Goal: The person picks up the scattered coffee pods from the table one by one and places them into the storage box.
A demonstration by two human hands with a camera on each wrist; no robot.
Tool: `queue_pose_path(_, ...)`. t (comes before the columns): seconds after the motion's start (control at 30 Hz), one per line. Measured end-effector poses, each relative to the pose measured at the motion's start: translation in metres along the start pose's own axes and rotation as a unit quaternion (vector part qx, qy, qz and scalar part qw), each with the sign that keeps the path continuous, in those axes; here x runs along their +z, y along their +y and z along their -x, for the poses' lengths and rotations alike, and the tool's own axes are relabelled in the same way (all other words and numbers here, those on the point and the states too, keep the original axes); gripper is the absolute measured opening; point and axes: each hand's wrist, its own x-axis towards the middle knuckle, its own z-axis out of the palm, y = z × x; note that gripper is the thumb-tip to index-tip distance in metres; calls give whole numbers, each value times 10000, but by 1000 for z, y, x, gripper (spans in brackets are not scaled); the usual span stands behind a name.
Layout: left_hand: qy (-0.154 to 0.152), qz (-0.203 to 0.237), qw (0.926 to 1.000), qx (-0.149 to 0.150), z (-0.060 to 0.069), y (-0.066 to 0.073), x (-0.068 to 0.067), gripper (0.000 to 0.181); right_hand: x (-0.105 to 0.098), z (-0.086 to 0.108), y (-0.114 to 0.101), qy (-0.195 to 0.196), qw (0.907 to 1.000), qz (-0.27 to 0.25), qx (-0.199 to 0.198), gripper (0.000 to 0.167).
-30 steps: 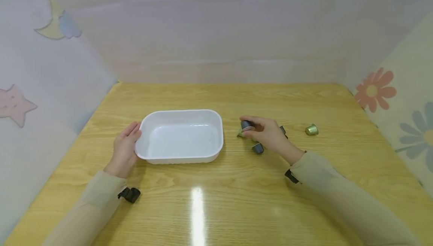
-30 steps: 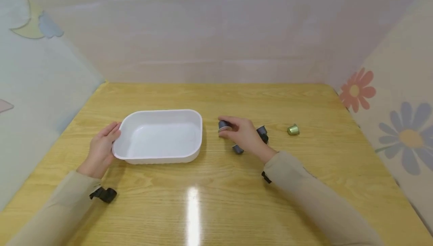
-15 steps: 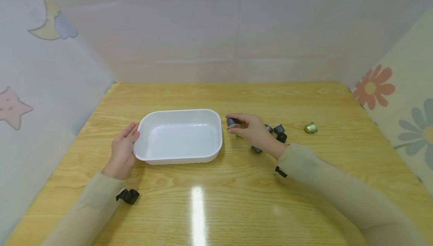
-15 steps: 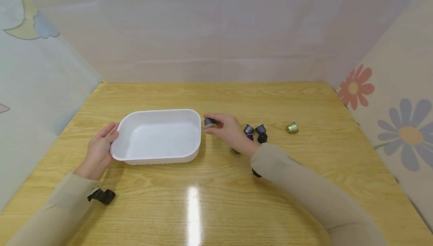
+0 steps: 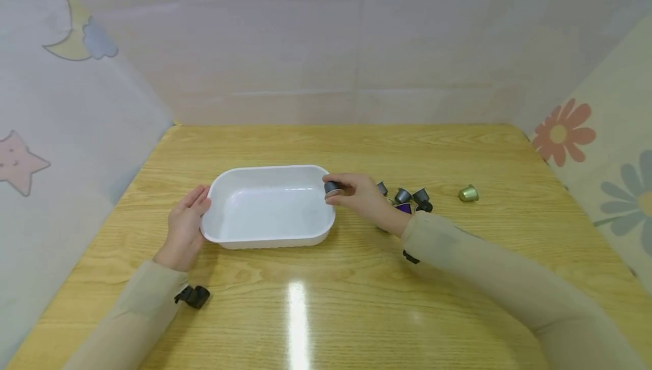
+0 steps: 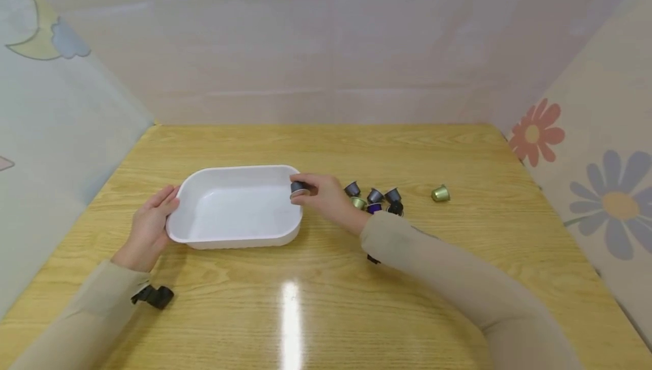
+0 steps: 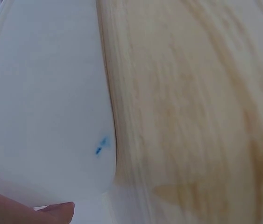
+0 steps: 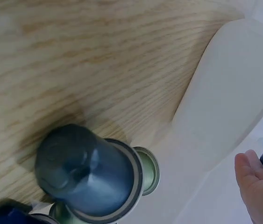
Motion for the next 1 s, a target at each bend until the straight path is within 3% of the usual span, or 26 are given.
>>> queue_pose_path(0.4,-6,12,10000,8,1,0,1,54,12,-10,-7,-161,9999,29,-5,47)
queue_pose_path(0.7,61,69,10000,8,0,0,-1,54,25,-24,-10,-308,9979,543,-149,46)
queue_pose_path(1.0,47,-34,9999,90,-1,-1,0,55,39,-28,-17,-622,9958,624,-240,46)
